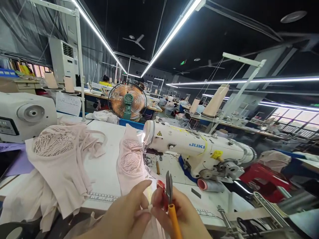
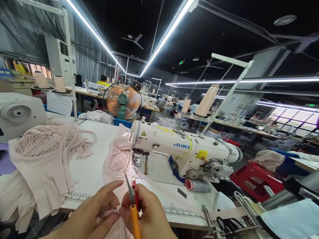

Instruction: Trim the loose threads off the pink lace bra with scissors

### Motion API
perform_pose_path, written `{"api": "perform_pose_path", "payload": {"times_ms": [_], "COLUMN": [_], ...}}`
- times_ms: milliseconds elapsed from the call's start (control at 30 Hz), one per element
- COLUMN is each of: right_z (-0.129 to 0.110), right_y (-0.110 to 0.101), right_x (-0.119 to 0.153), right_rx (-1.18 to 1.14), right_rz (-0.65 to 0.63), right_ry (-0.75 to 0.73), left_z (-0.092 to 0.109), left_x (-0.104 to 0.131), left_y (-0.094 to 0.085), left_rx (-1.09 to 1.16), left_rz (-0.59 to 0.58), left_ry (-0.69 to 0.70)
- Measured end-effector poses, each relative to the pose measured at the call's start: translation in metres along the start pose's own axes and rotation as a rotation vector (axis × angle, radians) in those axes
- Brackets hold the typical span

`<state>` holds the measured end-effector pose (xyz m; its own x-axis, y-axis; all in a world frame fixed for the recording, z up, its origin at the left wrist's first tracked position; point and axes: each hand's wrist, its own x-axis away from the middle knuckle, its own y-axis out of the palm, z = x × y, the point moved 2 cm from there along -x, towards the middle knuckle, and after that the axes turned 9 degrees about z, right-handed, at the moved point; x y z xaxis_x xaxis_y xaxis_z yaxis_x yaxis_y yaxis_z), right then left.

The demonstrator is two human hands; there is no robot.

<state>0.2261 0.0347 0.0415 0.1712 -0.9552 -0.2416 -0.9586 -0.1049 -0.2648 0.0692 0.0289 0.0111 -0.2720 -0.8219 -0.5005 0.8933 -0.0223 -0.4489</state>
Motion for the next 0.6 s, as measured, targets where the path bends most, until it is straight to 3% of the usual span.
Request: {"api": "perform_pose_path", "payload": {"times_ms": [167, 233, 333, 600], "right_z": [0.016, 0.022, 0.029, 0.049], "right_y": [0.006, 0.009, 0.008, -0.014], "right_x": [0.003, 0.003, 0.000, 0.012], "right_rx": [-0.116, -0.156, -0.154, 0.134], "right_rz": [0.064, 0.073, 0.046, -0.196], "right_ry": [-0.018, -0.030, -0.028, 0.042], "left_z": [-0.009, -0.009, -0.008, -0.023], "left_x": [-0.002, -0.003, -0.005, -0.005], "left_y": [0.006, 0.009, 0.013, 0.014], "left_rx": [0.192, 0.253, 0.323, 0.499], "left_rz": [-0.173, -0.192, -0.169, -0.142], "left_ry": [-0.394, -0.507, -0.552, -0.694]}}
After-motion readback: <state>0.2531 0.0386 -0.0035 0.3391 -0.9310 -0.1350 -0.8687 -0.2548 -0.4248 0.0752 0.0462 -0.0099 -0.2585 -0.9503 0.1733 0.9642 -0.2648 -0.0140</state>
